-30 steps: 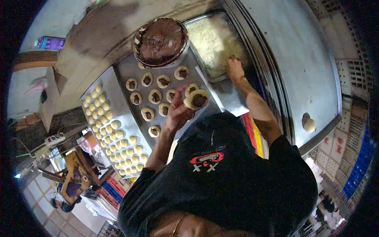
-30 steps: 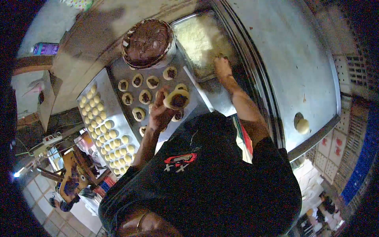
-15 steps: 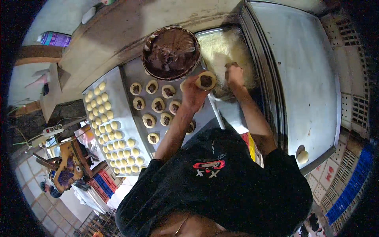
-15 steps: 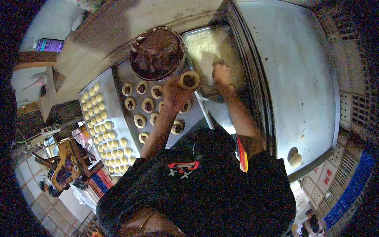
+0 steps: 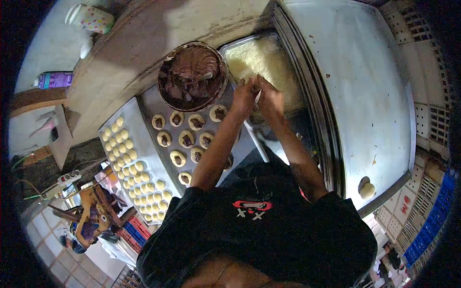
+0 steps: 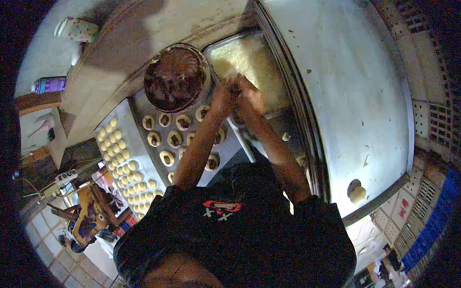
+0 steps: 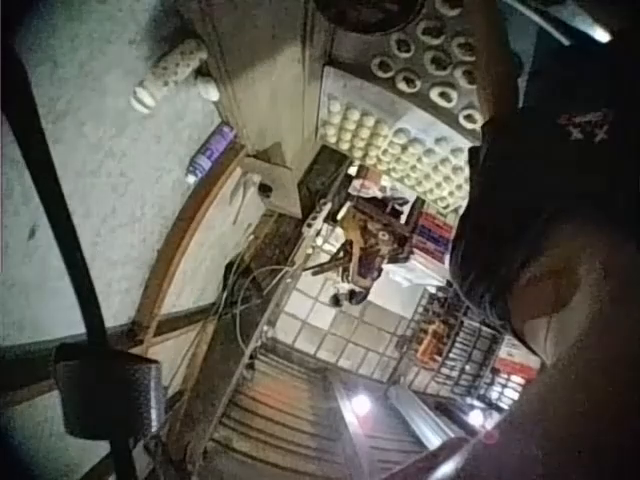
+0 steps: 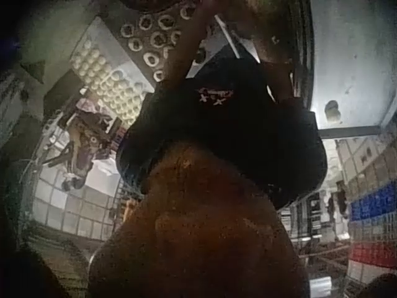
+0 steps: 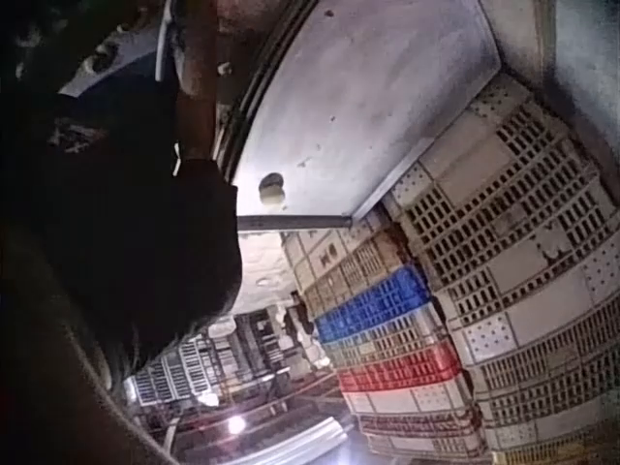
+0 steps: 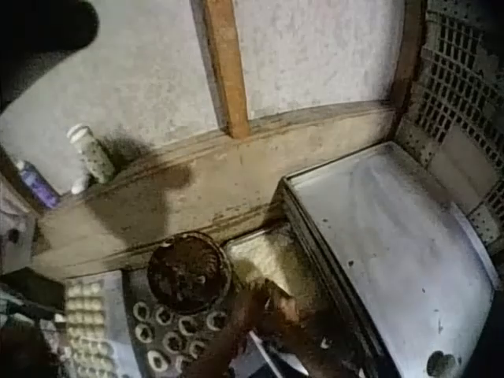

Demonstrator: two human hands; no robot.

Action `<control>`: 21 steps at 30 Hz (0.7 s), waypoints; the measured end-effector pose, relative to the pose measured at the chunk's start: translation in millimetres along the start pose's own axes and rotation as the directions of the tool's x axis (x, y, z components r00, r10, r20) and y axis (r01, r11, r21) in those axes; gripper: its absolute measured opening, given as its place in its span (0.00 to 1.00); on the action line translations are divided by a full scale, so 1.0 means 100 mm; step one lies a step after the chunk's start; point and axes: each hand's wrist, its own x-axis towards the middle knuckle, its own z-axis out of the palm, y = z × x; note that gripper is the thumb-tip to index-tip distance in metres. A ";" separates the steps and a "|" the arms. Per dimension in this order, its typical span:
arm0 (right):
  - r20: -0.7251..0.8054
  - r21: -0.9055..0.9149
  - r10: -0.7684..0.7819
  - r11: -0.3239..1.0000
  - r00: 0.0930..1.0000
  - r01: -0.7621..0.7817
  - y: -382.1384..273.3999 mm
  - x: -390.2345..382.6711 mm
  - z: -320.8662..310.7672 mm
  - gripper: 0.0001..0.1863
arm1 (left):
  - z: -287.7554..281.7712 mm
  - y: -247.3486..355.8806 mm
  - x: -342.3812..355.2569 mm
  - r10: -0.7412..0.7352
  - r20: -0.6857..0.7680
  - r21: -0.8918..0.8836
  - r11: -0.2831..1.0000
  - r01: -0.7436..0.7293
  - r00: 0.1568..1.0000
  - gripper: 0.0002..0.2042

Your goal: The recorder is preparing dough balls by rolling them flat, adding a chocolate filling, and sealing them into spheres for baking.

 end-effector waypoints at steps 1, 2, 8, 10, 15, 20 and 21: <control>-0.032 0.049 0.055 0.997 0.998 -0.053 -0.04 0.00 0.01 0.13 | 0.11 -0.04 -0.02 0.202 -0.010 0.118 0.973 -0.200 0.979 0.17; -0.027 0.055 0.053 0.997 0.998 -0.051 -0.06 0.02 0.01 0.13 | 0.19 -0.03 -0.07 0.397 0.003 0.236 0.892 -0.386 0.918 0.17; -0.117 0.192 0.162 0.972 0.980 -0.138 0.11 0.26 -0.21 0.13 | 0.38 0.40 -0.15 0.147 -0.103 0.363 0.926 -0.100 0.984 0.15; 0.121 0.400 0.299 0.858 0.946 -0.322 0.16 0.29 -0.34 0.15 | 0.29 0.36 -0.15 0.138 -0.099 0.258 0.960 -0.108 0.985 0.14; 0.267 0.318 0.385 0.830 0.884 -0.458 0.08 0.21 -0.40 0.13 | 0.31 0.31 -0.15 0.136 0.049 0.397 0.906 -0.144 0.989 0.14; -0.047 -0.004 0.081 0.997 0.996 -0.081 0.06 0.10 -0.34 0.22 | 0.47 0.35 -0.18 0.072 0.446 0.228 0.955 -0.191 0.892 0.09; -0.045 -0.001 0.080 0.997 0.996 -0.080 0.02 0.11 -0.37 0.22 | 0.46 0.36 -0.21 0.073 0.443 0.230 0.954 -0.192 0.893 0.09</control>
